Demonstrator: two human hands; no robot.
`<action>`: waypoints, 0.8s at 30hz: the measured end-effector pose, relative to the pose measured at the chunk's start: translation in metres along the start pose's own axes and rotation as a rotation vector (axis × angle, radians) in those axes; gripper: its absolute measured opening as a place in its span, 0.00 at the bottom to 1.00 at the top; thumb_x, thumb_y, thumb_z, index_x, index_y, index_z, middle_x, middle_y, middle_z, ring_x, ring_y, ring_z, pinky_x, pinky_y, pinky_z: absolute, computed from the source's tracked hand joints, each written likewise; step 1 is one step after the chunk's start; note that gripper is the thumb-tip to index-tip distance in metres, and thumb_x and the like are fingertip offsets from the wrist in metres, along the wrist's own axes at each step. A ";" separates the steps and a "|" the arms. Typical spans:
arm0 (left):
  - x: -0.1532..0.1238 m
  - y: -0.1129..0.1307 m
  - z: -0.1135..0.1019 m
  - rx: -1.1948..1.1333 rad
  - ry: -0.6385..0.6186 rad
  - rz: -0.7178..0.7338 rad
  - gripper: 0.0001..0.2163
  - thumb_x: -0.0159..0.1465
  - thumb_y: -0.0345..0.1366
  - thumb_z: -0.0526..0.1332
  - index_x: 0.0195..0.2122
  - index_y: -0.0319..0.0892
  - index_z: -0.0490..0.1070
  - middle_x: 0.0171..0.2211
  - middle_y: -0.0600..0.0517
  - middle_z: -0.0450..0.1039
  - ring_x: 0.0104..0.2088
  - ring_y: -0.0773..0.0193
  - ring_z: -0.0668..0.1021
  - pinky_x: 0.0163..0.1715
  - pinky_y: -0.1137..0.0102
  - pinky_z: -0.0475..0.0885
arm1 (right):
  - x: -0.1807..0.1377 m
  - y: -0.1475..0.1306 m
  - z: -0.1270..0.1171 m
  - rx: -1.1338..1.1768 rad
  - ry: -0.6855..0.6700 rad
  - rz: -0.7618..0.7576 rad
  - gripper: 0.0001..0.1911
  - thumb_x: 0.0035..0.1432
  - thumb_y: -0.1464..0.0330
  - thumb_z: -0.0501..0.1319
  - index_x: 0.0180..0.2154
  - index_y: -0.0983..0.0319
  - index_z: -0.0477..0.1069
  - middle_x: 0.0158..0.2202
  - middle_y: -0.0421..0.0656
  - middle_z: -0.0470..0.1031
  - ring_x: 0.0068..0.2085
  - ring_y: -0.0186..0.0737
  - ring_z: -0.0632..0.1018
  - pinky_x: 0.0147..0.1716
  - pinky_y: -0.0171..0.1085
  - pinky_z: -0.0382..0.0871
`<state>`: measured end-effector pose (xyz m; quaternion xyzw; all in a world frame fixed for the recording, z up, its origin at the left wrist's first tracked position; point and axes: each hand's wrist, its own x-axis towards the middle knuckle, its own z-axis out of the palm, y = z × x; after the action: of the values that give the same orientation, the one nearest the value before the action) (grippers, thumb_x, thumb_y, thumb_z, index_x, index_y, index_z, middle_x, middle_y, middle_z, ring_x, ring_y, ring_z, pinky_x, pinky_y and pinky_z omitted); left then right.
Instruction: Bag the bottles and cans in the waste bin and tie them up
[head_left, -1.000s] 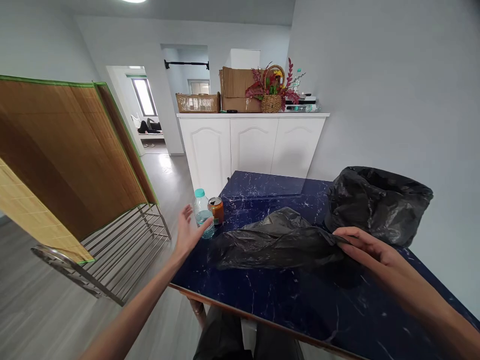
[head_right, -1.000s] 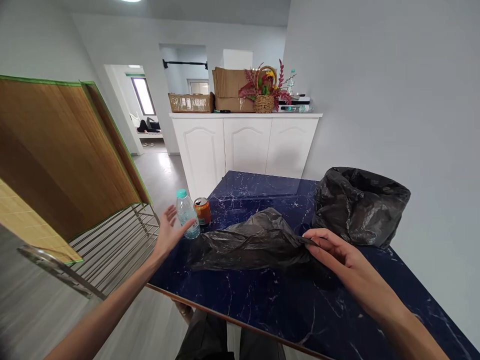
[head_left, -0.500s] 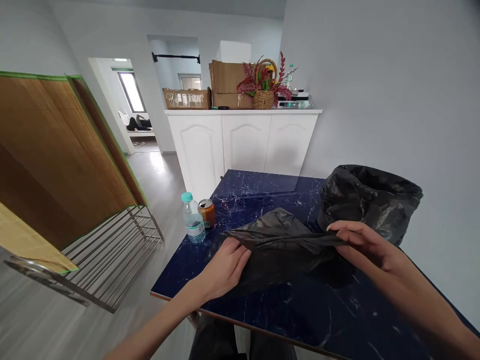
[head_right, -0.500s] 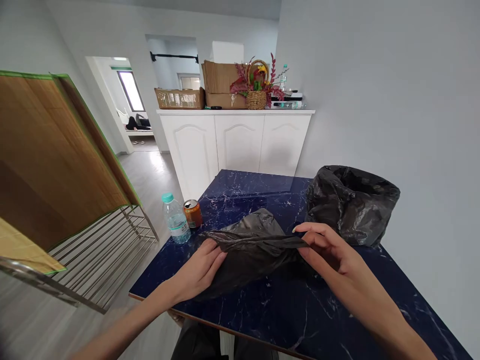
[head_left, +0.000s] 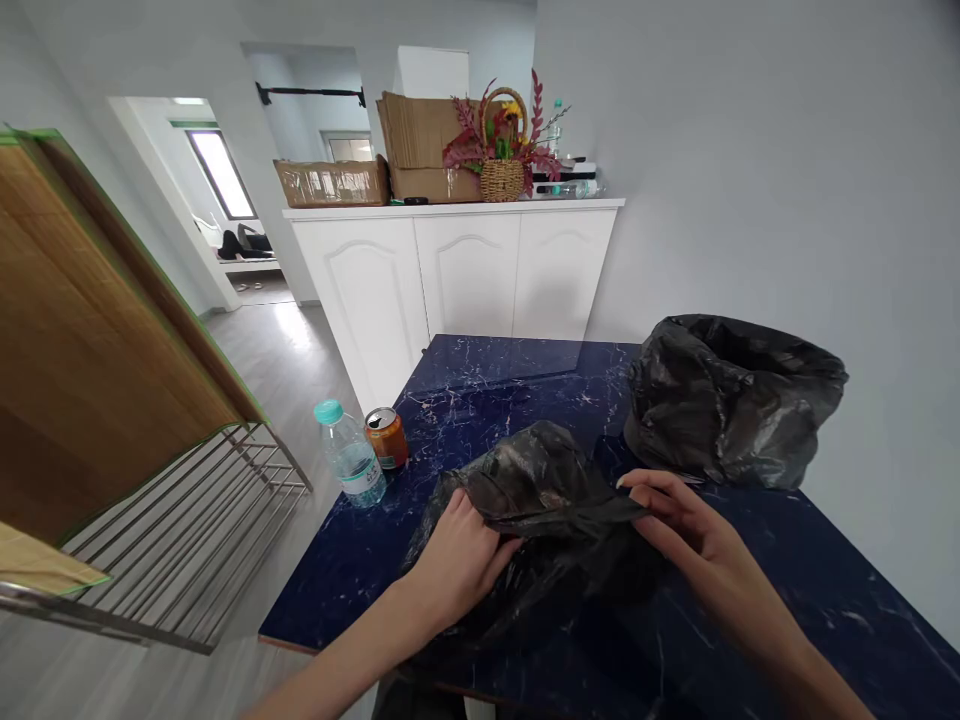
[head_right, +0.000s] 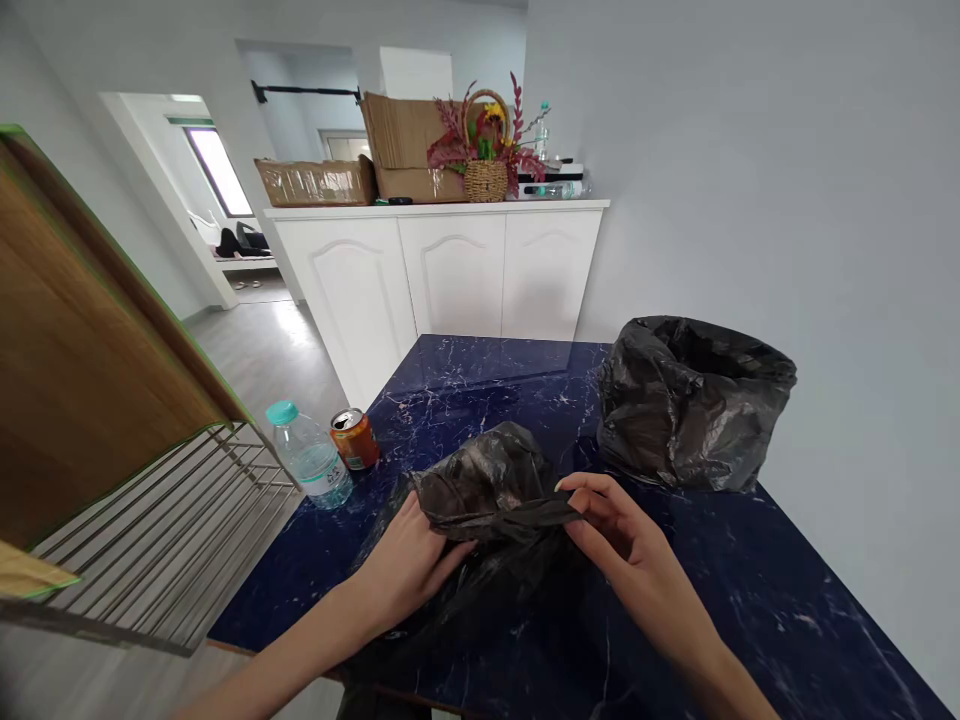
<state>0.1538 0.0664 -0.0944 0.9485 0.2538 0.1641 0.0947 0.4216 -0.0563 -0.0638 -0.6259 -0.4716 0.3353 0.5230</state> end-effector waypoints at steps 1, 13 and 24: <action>0.007 0.002 0.007 0.024 -0.023 -0.006 0.15 0.74 0.39 0.62 0.60 0.45 0.74 0.62 0.40 0.75 0.63 0.38 0.74 0.65 0.41 0.66 | 0.002 0.007 0.002 0.012 0.009 0.009 0.22 0.62 0.46 0.67 0.51 0.49 0.78 0.42 0.44 0.82 0.44 0.50 0.82 0.40 0.37 0.77; -0.007 -0.002 -0.009 -0.121 0.053 -0.218 0.36 0.53 0.42 0.80 0.61 0.48 0.71 0.58 0.41 0.78 0.60 0.36 0.78 0.63 0.42 0.71 | 0.013 0.078 0.003 0.285 0.109 0.175 0.24 0.61 0.47 0.70 0.53 0.51 0.77 0.55 0.45 0.81 0.55 0.55 0.82 0.49 0.43 0.79; -0.080 -0.009 -0.060 -0.835 0.298 -0.575 0.32 0.54 0.49 0.78 0.57 0.48 0.74 0.57 0.46 0.79 0.56 0.46 0.82 0.57 0.55 0.79 | 0.002 0.112 0.005 0.233 0.126 0.195 0.30 0.56 0.46 0.73 0.54 0.55 0.77 0.50 0.45 0.84 0.50 0.52 0.83 0.46 0.41 0.80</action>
<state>0.0632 0.0387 -0.0623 0.6885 0.4276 0.3518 0.4684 0.4448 -0.0542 -0.1734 -0.6236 -0.3330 0.3970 0.5853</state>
